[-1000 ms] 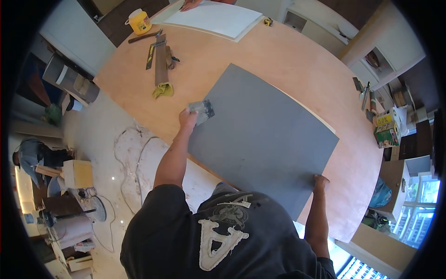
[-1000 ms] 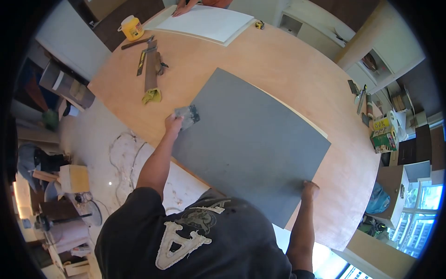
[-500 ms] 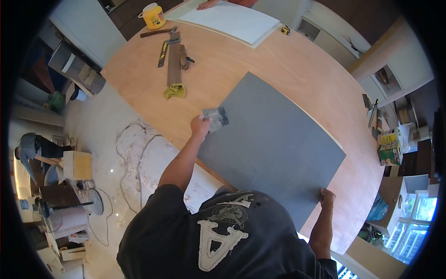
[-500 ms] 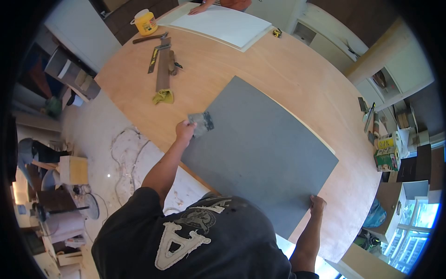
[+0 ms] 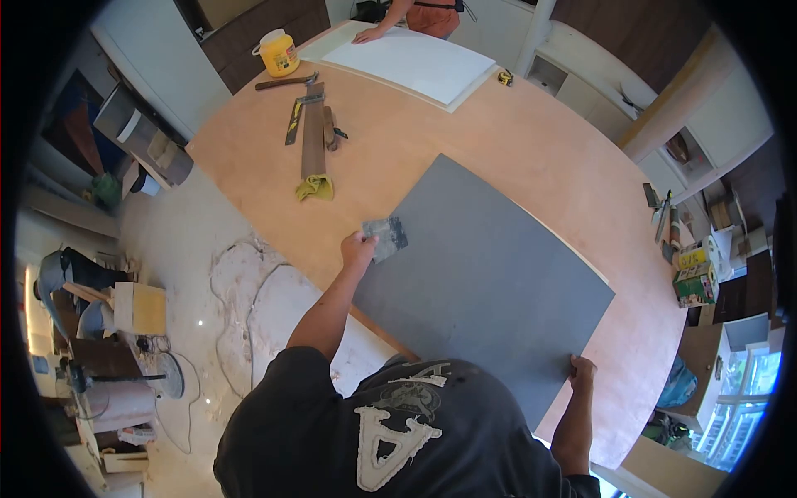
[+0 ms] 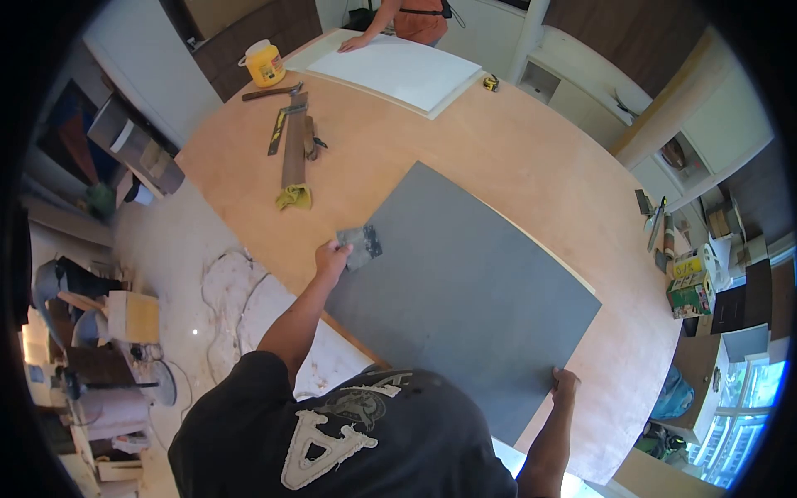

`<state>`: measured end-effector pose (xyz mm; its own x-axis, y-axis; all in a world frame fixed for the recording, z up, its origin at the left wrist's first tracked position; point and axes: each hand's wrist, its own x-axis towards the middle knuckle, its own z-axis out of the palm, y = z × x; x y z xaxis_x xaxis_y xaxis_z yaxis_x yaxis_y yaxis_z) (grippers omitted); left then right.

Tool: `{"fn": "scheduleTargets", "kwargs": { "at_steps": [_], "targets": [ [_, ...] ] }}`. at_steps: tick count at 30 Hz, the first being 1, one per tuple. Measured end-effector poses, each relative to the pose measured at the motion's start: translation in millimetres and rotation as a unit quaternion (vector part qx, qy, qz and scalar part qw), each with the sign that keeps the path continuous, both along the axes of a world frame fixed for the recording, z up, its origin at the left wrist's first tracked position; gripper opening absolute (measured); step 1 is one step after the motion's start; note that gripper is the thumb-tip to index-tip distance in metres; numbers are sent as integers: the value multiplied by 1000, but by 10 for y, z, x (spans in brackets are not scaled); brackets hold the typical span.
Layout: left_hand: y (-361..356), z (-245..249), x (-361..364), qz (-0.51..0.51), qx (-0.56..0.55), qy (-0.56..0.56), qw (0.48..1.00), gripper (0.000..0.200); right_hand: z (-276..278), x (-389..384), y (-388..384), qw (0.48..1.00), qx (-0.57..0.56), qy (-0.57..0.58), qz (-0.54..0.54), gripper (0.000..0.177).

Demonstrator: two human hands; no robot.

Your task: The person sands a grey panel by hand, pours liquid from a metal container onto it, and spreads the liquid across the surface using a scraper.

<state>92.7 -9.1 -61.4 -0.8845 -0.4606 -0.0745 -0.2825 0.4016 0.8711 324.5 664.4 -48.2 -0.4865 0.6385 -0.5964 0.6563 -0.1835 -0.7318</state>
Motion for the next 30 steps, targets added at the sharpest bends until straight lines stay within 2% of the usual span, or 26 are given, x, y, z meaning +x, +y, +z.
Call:
{"fn": "scheduleTargets", "kwargs": {
  "at_steps": [2, 5, 8, 9, 10, 12, 13, 15, 17, 20, 21, 22, 23, 24, 25, 26, 27, 28, 30],
  "targets": [
    [-31, -21, -42, 0, 0, -24, 1000, 33, -161, -8, 141, 1000, -1, 16, 7, 30],
    [-24, -72, -178, -12, -55, -13, 998, 32, -424, -147, 308, 975, 198, -54, 80, 22],
    [-25, -105, -461, -6, -109, 33, 993, 35, -391, -370, 351, 881, 426, -65, 197, 22],
    [-3, -103, -574, -2, -120, 51, 991, 36, -159, -439, 221, 904, 390, -38, 172, 27],
    [33, 43, -638, 1, -67, 53, 996, 34, 164, -526, 14, 924, 354, -11, 146, 33],
    [135, 466, -642, 3, 38, 51, 998, 31, 95, -631, 135, 940, 320, 21, 119, 41],
    [135, 413, -644, 18, -70, 52, 996, 28, 78, -596, 151, 947, 302, 34, 103, 46],
    [81, 349, -681, 45, -280, 62, 957, 22, 53, -479, 48, 914, 392, -13, 102, 51],
    [132, 334, -640, 55, -226, 100, 967, 19, 115, -333, -114, 884, 457, -41, 92, 60],
    [554, 448, -156, 34, -115, 118, 986, 18, 231, 113, -287, 876, 463, -14, 137, 61],
    [801, 557, 41, 17, -69, 119, 990, 18, 111, 285, -291, 843, 511, -36, 166, 57],
    [1049, 667, 240, 1, -23, 119, 993, 18, 55, 486, -334, 850, 502, -8, 160, 55],
    [1342, 732, 509, -23, 25, 111, 993, 18, 195, 661, -471, 882, 448, 6, 147, 55],
    [1670, 871, 824, -47, 26, 84, 995, 15, 70, 850, -477, 886, 441, 18, 144, 55],
    [1944, 711, 1075, -90, 40, 53, 994, 14, 285, 1008, -632, 918, 370, 32, 136, 53],
    [2266, 740, 1399, -119, 220, -46, 967, 19, 185, 1221, -657, 934, 321, 97, 124, 52],
    [2572, 711, 1736, -197, 213, -62, 955, 20, 548, 1373, -847, 965, 193, 142, 110, 53],
    [2859, 694, 2077, -278, 204, -81, 935, 22, 623, 1567, -869, 970, 114, 182, 111, 52],
    [3362, 828, 2635, -456, 117, -92, 877, 23, 990, 1935, -968, 972, -40, 213, 87, 53]
  ]
}}
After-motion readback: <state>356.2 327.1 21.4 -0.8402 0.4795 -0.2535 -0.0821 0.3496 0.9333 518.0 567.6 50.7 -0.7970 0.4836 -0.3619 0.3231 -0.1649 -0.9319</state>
